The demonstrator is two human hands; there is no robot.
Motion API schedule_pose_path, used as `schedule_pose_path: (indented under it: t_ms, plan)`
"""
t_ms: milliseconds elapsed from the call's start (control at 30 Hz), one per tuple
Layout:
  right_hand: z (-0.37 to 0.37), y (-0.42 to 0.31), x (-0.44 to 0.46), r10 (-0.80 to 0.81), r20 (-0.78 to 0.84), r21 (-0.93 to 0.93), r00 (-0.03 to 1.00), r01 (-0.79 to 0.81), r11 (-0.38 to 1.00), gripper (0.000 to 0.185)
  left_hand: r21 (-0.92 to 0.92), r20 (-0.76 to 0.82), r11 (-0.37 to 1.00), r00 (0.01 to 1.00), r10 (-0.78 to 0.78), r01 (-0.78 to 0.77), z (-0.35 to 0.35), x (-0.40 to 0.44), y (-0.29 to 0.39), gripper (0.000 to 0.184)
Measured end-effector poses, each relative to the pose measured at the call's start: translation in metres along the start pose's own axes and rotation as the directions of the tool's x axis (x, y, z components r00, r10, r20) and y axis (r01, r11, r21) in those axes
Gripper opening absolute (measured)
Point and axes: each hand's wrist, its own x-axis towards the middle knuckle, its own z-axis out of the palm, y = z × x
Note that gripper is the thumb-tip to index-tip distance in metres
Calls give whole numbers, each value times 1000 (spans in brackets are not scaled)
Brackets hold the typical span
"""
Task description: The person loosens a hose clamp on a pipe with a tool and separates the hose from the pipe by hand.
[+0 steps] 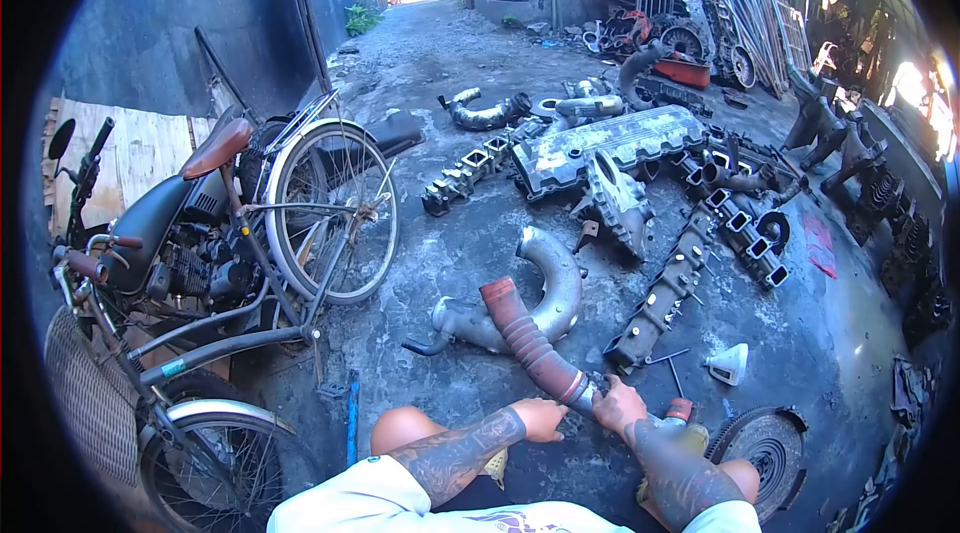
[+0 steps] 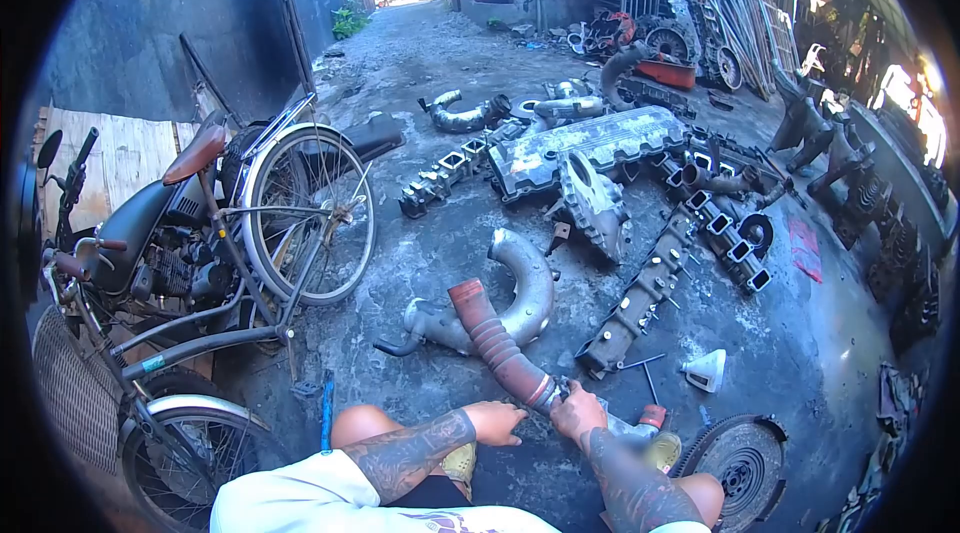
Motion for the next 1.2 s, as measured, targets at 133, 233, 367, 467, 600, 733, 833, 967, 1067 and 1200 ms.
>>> schedule_pose_path:
  t_ms: [133,233,367,467,600,733,833,967,1067,1200]
  plan:
    - [-1,0,-2,-9,-5,-2,1000,9,1000,65,2,-3,1000,1000,14,-14,6,4,-1,68]
    - [0,2,0,-14,-11,-4,1000,14,1000,64,9,18,1000,1000,9,-9,3,4,1,70]
    - [-3,1,-3,-26,0,-9,1000,26,1000,63,4,22,1000,1000,7,-7,8,8,-2,72]
    - [-3,1,-3,-29,0,-2,1000,29,1000,61,5,30,1000,1000,3,-4,3,6,0,71]
    - [-4,-1,-5,-31,-2,8,1000,31,999,61,4,21,1000,1000,13,-13,3,5,-1,70]
    - [-3,0,-3,-45,-6,10,999,45,999,60,-3,23,1000,1000,9,-9,2,4,-1,70]
    - [-3,0,-3,-45,-12,9,999,45,999,60,-5,17,1000,1000,8,-8,3,4,-2,70]
    - [-4,0,-4,-41,-6,9,999,41,999,60,-6,23,1000,1000,4,-3,0,2,0,70]
    - [-4,0,-3,-45,-6,5,999,45,999,60,-6,16,1000,1000,11,-11,1,2,1,71]
    - [-2,2,-2,-50,-6,-1,999,50,999,60,6,12,1000,1000,13,-14,5,5,-2,71]
